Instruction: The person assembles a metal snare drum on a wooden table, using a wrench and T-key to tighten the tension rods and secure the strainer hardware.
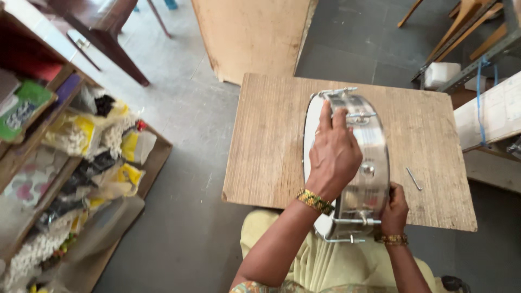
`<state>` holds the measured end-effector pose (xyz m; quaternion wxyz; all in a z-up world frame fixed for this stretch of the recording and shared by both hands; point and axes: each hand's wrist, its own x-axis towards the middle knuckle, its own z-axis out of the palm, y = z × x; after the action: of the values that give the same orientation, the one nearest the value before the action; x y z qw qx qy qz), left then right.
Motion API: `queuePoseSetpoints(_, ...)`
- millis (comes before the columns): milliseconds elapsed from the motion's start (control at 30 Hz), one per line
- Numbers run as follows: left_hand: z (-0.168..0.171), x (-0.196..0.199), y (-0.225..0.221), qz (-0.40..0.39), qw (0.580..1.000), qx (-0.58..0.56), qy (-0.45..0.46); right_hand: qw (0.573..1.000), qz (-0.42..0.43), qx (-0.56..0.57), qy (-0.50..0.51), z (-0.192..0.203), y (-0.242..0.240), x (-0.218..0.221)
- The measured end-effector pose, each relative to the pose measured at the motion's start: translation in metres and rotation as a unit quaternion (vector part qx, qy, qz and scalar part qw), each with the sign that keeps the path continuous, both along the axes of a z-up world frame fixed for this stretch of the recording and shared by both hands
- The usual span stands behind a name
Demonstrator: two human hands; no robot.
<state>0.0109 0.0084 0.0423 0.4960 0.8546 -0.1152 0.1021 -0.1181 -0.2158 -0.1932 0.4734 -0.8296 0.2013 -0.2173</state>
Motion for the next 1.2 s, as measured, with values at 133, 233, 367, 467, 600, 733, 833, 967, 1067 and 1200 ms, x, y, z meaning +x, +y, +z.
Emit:
queuePoseSetpoints(133,0.003,0.000,0.000,-0.010,0.999,-0.002,0.036,0.999,-0.022,0.025,-0.001,0.004,0.011,0.000)
queuePoseSetpoints(233,-0.005,-0.001,-0.005,0.013,1.000,-0.010,-0.014,0.999,-0.016,-0.008,-0.033,-0.003,0.012,-0.002)
queuePoseSetpoints(367,-0.014,0.001,-0.009,0.016,1.000,-0.009,0.024,0.997,-0.031,-0.059,-0.039,-0.004,0.011,-0.004)
queuePoseSetpoints(467,-0.016,0.001,-0.014,0.026,0.999,-0.002,0.021,0.996,-0.064,0.048,-0.023,0.008,0.012,-0.019)
queuePoseSetpoints(600,-0.023,-0.018,-0.009,0.053,0.998,0.008,-0.040,0.954,-0.054,0.289,-0.063,0.034,-0.010,-0.050)
queuePoseSetpoints(733,-0.024,-0.040,0.006,0.038,0.999,-0.009,-0.005,0.954,-0.047,0.295,-0.018,0.064,-0.021,-0.087)
queuePoseSetpoints(833,-0.031,-0.058,0.008,0.048,0.997,0.005,-0.061,0.954,-0.015,0.300,0.005,0.087,-0.014,-0.106)
queuePoseSetpoints(967,-0.040,-0.059,0.004,0.035,0.997,0.019,-0.069,0.949,0.047,0.302,-0.076,0.129,0.007,-0.106)
queuePoseSetpoints(1067,-0.054,-0.057,0.006,0.021,0.995,0.030,-0.090,0.958,0.073,0.229,-0.154,0.161,0.027,-0.114)
queuePoseSetpoints(1200,-0.065,-0.058,0.014,0.009,0.991,0.018,-0.135,0.964,0.103,0.010,-0.244,0.204,0.062,-0.129)
